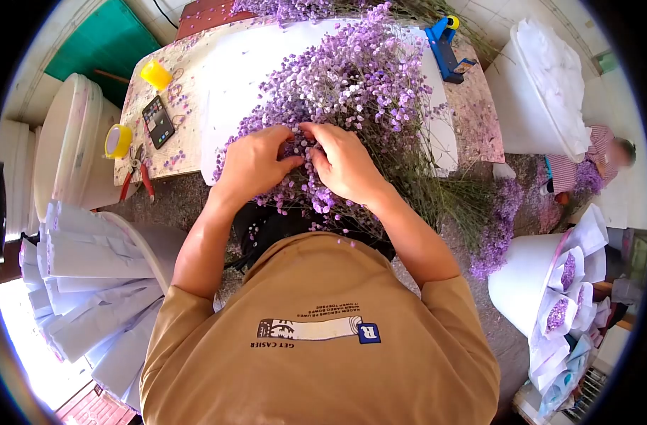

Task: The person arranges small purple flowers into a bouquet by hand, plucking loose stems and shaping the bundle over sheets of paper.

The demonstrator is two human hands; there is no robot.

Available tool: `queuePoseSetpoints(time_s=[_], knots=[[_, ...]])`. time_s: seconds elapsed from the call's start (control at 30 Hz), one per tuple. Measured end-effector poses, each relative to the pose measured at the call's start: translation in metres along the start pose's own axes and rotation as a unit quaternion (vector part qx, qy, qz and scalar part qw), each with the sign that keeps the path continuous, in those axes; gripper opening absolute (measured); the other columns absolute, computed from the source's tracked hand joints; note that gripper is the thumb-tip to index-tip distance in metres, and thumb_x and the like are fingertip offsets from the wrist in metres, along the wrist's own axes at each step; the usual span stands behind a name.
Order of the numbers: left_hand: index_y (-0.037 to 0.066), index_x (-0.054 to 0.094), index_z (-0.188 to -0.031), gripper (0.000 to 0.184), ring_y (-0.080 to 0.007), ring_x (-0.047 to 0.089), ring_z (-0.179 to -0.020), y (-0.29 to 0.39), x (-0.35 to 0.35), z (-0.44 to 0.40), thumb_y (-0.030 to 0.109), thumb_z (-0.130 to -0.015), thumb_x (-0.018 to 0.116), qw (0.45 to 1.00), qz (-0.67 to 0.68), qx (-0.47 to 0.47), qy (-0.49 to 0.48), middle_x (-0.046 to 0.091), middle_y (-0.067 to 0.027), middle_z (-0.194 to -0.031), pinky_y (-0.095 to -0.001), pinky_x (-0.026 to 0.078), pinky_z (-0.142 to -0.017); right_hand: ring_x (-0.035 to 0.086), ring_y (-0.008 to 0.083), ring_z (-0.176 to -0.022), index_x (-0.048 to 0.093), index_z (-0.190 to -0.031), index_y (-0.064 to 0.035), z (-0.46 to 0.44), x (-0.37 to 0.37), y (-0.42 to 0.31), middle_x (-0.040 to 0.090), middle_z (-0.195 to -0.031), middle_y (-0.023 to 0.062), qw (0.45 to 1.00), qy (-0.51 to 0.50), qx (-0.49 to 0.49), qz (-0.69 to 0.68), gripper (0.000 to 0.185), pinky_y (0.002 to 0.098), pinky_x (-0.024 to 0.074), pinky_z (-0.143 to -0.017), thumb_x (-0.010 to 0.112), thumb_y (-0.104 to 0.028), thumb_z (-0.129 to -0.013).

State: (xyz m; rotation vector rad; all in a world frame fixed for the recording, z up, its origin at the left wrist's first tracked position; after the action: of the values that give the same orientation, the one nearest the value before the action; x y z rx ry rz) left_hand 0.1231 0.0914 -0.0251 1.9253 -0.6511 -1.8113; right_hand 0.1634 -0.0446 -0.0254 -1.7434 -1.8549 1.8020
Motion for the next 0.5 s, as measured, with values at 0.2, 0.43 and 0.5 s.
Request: queuePoseSetpoints(time_s=[0.2, 0.43, 0.5], knots=[[0.007, 0.068, -0.093, 0.011, -0.0369, 0.067, -0.081, 0.000, 0.003, -0.004, 0.013, -0.084, 0.071, 0.993, -0.080, 0.032, 0.079, 0.067, -0.0109, -0.090, -0.0454, 0.053, -0.068, 0.064, 0.0369, -0.104, 0.059, -0.127, -0.0020, 0.001, 0.001, 0.007, 0.067, -0.113, 0.0173, 1.000, 0.002, 0.010, 0.025, 0.038, 0.0452, 0.0479, -0.090, 0.065, -0.005, -0.089], [0.003, 0.069, -0.091, 0.013, -0.0345, 0.066, -0.081, -0.033, -0.006, -0.011, 0.011, -0.082, 0.068, 0.990, 0.113, 0.007, 0.080, 0.066, -0.0140, -0.089, -0.0424, 0.052, -0.072, 0.064, 0.0351, -0.101, 0.064, -0.121, -0.0010, -0.002, 0.003, 0.006, 0.067, -0.104, 0.0149, 0.998, -0.002, 0.012, 0.065, 0.037, 0.0429, 0.0494, -0.087, 0.070, -0.004, -0.084], [0.005, 0.071, -0.091, 0.013, -0.0352, 0.067, -0.082, -0.034, -0.001, -0.012, 0.013, -0.081, 0.068, 0.990, 0.130, 0.000, 0.058, 0.067, -0.0134, -0.091, -0.0438, 0.053, -0.073, 0.062, 0.0335, -0.099, 0.067, -0.116, -0.0025, -0.005, 0.007, 0.007, 0.066, -0.100, 0.0133, 0.992, 0.000, 0.005, 0.123, 0.033, 0.0430, 0.0472, -0.086, 0.072, -0.008, -0.084]])
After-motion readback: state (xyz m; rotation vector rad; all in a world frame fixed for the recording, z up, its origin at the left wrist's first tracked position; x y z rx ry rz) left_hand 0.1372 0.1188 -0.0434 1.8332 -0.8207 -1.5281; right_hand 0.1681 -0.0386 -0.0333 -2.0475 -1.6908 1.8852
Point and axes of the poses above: each hand's wrist, its own z-axis away from the middle knuckle, its own x-axis out of the palm, y = z × x, the point moved 8 cm from there along -z, towards the middle knuckle
